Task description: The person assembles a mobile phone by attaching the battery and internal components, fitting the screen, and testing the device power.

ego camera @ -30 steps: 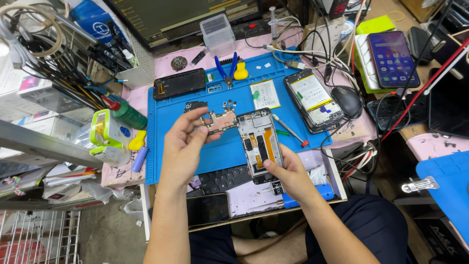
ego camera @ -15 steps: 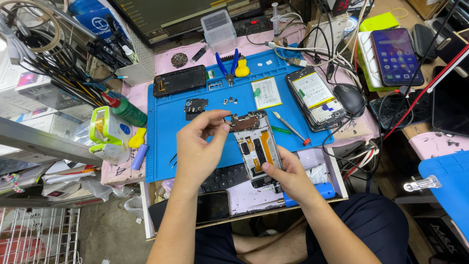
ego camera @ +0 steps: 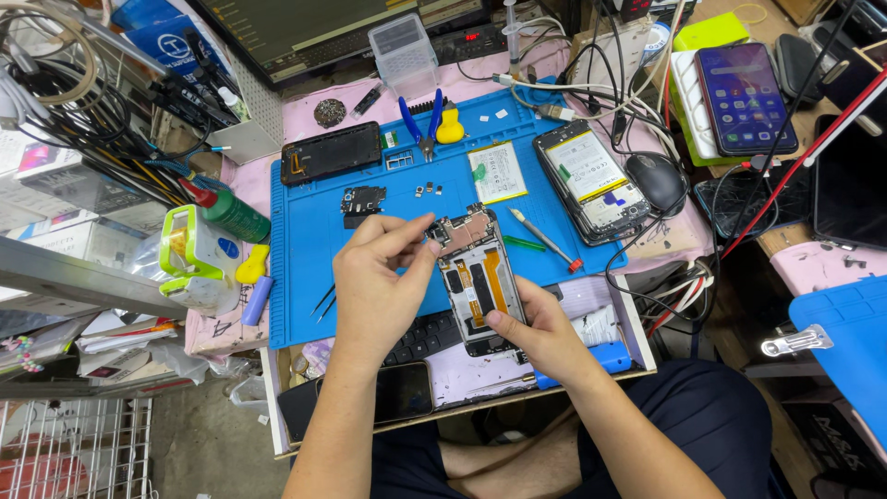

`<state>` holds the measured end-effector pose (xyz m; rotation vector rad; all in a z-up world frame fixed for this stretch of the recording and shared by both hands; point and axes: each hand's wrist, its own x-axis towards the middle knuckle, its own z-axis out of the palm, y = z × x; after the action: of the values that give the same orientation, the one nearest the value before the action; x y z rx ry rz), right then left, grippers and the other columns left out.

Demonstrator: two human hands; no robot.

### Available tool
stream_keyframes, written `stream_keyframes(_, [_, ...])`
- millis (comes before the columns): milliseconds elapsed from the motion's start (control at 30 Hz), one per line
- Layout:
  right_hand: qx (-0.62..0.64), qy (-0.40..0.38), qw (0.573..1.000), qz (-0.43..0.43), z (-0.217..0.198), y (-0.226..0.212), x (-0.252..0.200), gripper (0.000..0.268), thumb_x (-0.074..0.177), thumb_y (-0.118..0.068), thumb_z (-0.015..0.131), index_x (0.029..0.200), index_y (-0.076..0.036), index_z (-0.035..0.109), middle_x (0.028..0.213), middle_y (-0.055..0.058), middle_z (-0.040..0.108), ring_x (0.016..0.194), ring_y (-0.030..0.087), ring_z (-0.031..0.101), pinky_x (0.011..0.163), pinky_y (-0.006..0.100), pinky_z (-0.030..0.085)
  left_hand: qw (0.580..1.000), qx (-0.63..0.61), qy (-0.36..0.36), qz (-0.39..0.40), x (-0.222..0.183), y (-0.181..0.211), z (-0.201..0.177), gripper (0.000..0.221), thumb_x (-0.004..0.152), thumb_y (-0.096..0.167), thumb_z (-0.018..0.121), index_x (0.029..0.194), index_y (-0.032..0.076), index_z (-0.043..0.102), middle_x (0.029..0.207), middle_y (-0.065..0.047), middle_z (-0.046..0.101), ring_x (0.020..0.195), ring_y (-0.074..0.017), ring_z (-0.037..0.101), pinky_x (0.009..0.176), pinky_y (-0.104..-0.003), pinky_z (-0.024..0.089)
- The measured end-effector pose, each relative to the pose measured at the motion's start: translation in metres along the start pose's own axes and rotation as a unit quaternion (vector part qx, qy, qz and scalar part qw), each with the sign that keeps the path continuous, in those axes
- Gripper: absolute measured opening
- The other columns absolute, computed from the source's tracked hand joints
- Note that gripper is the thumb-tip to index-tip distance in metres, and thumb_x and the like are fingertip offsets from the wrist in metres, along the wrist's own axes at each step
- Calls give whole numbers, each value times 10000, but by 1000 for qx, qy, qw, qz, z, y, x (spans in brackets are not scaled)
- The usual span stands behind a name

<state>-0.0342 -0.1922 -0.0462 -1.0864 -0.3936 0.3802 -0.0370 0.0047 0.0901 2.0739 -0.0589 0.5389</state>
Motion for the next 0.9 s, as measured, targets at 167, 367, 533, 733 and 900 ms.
stream_keyframes(167, [4, -9, 1000, 7, 1, -1, 0, 524, 966, -66, 654, 1447, 59, 491, 1320, 121, 672, 1187, 162, 647, 1009, 321, 533, 1000, 12, -18, 14, 3, -1, -7, 276, 858, 48, 770, 1127, 104, 796, 939, -45, 718, 785, -113, 701, 685, -244, 569])
stream_keyframes(367, [-3, -16, 1000, 11, 2, -2, -1, 497, 966, -65, 654, 1426, 60, 511, 1298, 123, 686, 1166, 161, 659, 1000, 318, 537, 999, 32, -33, 18, 4, -2, -10, 281, 827, 43, 778, 1105, 75, 794, 954, -56, 730, 781, -121, 723, 703, -260, 572])
stream_keyframes(533, [-5, -11, 1000, 28, 0, 2, -2, 443, 975, -69, 665, 1381, 74, 559, 1234, 128, 714, 1099, 158, 678, 948, 316, 555, 998, 62, -22, 18, -2, 4, -10, 254, 812, 51, 791, 1065, 44, 793, 949, -69, 718, 765, -130, 734, 692, -267, 573])
stream_keyframes(733, [15, -12, 1000, 20, 1, 0, -2, 477, 959, -79, 665, 1399, 50, 532, 1255, 106, 704, 1121, 145, 672, 962, 307, 551, 1000, 15, -8, 8, -2, 4, -13, 282, 872, 59, 767, 1154, 58, 762, 1008, -73, 718, 863, -150, 735, 739, -266, 598])
stream_keyframes(900, [4, -17, 1000, 18, 0, 3, -1, 466, 971, -82, 664, 1398, 58, 538, 1241, 112, 708, 1110, 145, 676, 954, 306, 554, 992, 69, 13, 103, -9, 9, -6, 353, 813, 105, 820, 1150, 60, 726, 1160, -106, 667, 1080, -248, 662, 874, -363, 554])
